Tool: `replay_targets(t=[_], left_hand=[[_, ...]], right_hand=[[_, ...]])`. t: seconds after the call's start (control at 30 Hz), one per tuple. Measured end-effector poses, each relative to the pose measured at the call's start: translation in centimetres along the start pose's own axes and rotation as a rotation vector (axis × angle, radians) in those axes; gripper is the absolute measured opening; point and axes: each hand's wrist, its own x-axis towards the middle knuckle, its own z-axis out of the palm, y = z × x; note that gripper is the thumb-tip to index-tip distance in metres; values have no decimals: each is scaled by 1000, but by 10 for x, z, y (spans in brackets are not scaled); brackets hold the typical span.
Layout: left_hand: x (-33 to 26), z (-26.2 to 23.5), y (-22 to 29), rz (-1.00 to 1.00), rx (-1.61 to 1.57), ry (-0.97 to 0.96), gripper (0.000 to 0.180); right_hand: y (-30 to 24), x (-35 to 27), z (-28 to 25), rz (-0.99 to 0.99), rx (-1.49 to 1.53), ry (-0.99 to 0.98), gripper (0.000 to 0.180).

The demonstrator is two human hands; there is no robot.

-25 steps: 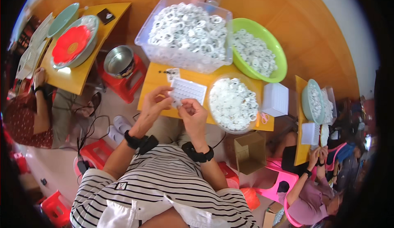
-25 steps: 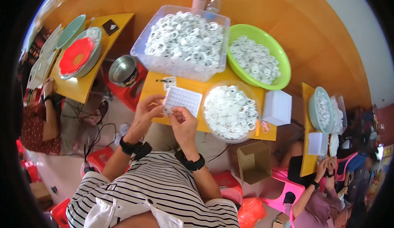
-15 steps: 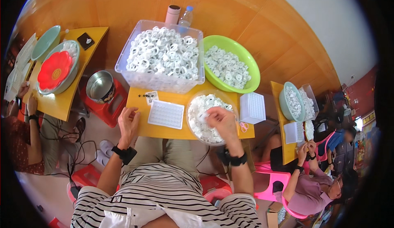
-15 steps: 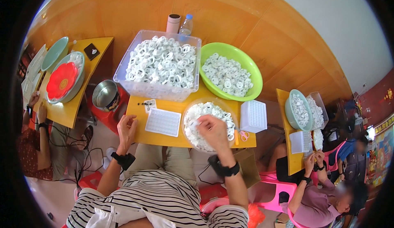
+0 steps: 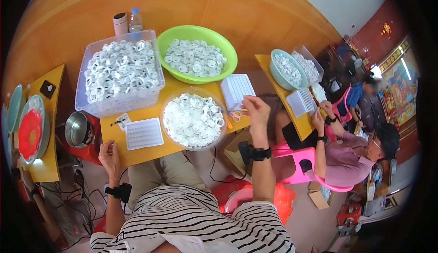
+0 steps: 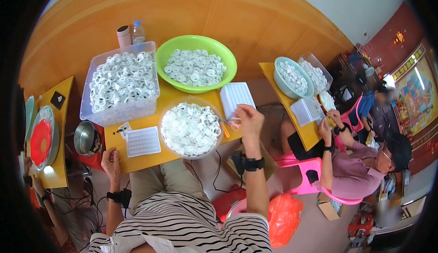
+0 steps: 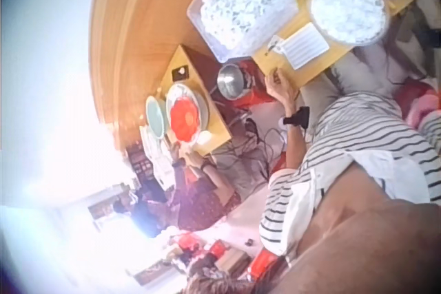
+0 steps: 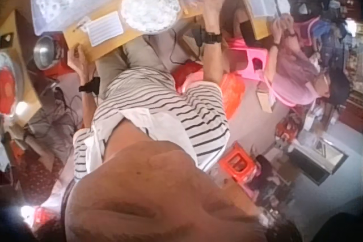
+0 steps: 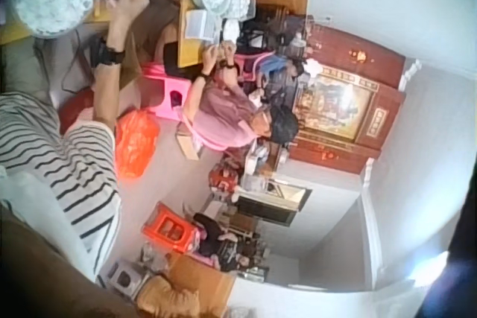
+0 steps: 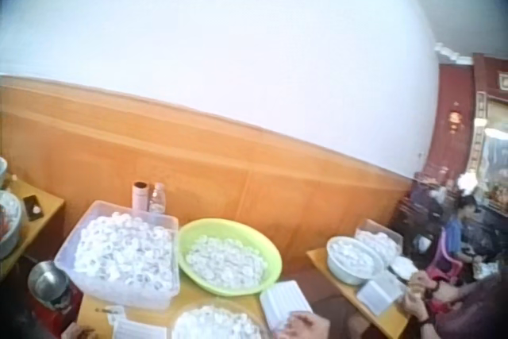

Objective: Assembling small white plastic components and placing them into an organized tray.

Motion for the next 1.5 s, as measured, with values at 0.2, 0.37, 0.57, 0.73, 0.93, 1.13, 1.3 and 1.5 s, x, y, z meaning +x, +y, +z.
replay_targets(t=[0.2, 0.37, 0.57, 0.73, 0.93, 1.13, 1.3, 1.5], left_hand=[[1, 9, 5, -26, 53, -10, 11], [2, 10, -2, -44, 94, 3, 14], [2, 11, -5, -81, 78, 32, 16], [1, 14, -9, -49, 119, 58, 16], [1, 16, -11, -85, 118, 75, 17], [2, 14, -13, -50, 210, 65, 18], [2, 14, -19, -61, 183, 66, 18], [2, 13, -18, -93, 199, 72, 18]], right_hand=[[55, 16, -148, -1, 53, 360, 24], [88, 35, -238, 143, -30, 659, 30], [111, 60, -309, 223, 125, 763, 25], [117, 92, -355, 289, 306, 717, 33], [126, 121, -372, 355, 323, 667, 53], [115, 125, -364, 348, 352, 595, 59], [101, 122, -356, 350, 399, 636, 58], [101, 121, -358, 343, 419, 617, 53]])
